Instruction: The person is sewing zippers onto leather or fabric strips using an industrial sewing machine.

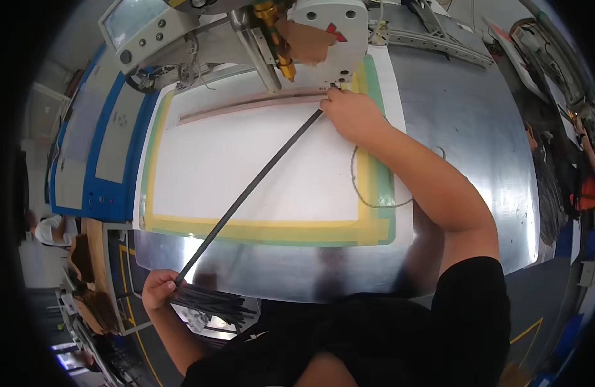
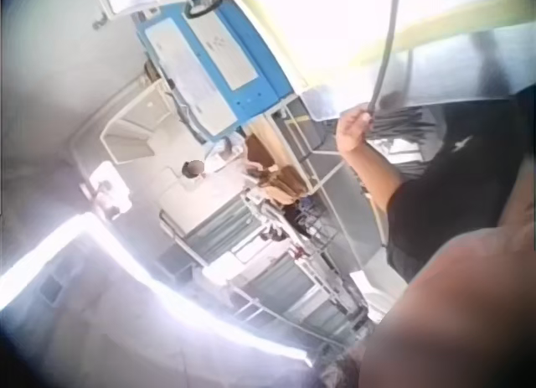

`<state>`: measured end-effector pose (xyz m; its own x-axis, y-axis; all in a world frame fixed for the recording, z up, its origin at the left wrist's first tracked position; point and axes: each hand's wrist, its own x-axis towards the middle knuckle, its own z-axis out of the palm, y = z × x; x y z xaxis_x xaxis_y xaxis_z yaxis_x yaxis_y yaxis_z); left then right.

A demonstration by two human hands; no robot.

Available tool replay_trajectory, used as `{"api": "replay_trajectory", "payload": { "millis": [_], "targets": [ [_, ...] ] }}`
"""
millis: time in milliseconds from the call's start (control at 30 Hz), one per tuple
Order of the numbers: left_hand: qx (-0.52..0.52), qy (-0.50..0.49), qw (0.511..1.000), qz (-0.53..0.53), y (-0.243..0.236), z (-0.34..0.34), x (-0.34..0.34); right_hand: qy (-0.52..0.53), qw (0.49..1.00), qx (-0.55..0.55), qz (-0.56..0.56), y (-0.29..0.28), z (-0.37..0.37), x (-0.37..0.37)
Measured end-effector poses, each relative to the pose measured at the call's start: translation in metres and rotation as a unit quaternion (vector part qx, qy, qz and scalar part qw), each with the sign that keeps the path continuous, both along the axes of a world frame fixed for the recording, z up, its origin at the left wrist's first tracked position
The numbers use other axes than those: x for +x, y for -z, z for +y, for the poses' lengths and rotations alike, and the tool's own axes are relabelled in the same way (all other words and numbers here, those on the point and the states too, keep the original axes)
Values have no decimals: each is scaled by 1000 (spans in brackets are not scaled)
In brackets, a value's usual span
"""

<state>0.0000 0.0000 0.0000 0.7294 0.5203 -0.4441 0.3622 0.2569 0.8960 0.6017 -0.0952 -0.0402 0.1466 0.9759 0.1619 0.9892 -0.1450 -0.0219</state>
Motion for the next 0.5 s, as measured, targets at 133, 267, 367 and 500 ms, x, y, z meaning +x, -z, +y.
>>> {"api": "replay_trajectory", "payload": {
  "millis": [133, 267, 367, 500],
  "targets": [
    [-18, -17, 999, -24, 2, -2, 4, 30, 999, -1, 43, 2, -3, 1],
    [5, -25, 1000, 4, 16, 2, 13, 41, 988, 86, 121, 8, -37, 9],
    [56, -64, 994, 68, 25, 6, 4, 66, 982, 76, 158, 17, -57, 17],
    [94, -233, 968, 11, 26, 23, -46, -4, 977, 90, 192, 23, -68, 28]
  ]
}}
